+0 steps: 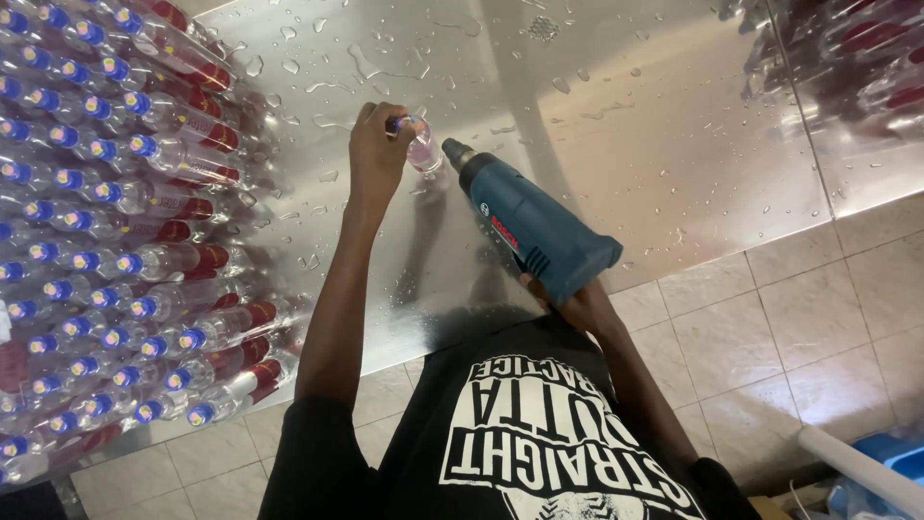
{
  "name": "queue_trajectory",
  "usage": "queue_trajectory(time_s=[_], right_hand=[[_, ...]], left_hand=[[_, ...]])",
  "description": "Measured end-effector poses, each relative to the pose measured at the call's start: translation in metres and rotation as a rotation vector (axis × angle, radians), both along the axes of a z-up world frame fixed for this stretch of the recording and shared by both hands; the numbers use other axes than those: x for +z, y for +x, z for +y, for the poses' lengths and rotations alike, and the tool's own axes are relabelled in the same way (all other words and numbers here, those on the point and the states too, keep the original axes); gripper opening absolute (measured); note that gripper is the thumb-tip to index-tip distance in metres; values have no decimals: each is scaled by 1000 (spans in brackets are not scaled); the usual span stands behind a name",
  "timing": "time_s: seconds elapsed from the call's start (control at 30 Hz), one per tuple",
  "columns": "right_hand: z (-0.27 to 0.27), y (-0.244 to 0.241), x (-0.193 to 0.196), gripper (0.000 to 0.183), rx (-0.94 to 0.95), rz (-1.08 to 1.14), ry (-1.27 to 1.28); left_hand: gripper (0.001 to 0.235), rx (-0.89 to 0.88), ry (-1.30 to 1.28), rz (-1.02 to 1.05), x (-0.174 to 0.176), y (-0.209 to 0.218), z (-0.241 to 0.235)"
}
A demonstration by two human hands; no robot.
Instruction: Using a handheld heat gun to shrink-wrap plastic seals onto the caps of water bottles on a production line.
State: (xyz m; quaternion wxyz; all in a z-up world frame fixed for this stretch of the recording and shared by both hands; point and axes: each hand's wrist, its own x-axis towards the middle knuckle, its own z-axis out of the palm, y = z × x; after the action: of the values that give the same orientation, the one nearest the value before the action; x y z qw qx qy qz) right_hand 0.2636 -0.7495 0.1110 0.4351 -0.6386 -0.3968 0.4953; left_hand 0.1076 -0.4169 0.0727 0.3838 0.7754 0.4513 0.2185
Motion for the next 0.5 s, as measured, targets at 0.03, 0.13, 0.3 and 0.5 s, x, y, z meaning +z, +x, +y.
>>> queue_trajectory(time_s=[0.03, 0.13, 0.3, 0.5], right_hand=[[2, 0, -1, 49, 5, -9, 13], [7, 1, -2, 52, 18, -24, 40], [17, -2, 10, 53, 35, 0, 38], [18, -8, 30, 53, 35, 23, -46]], left_hand=[[23, 0, 9, -10, 0, 0, 0], [23, -37, -10, -41, 3, -5, -1], [24, -52, -38, -64, 10, -9, -6], [28, -125, -13, -50, 6, -16, -2]])
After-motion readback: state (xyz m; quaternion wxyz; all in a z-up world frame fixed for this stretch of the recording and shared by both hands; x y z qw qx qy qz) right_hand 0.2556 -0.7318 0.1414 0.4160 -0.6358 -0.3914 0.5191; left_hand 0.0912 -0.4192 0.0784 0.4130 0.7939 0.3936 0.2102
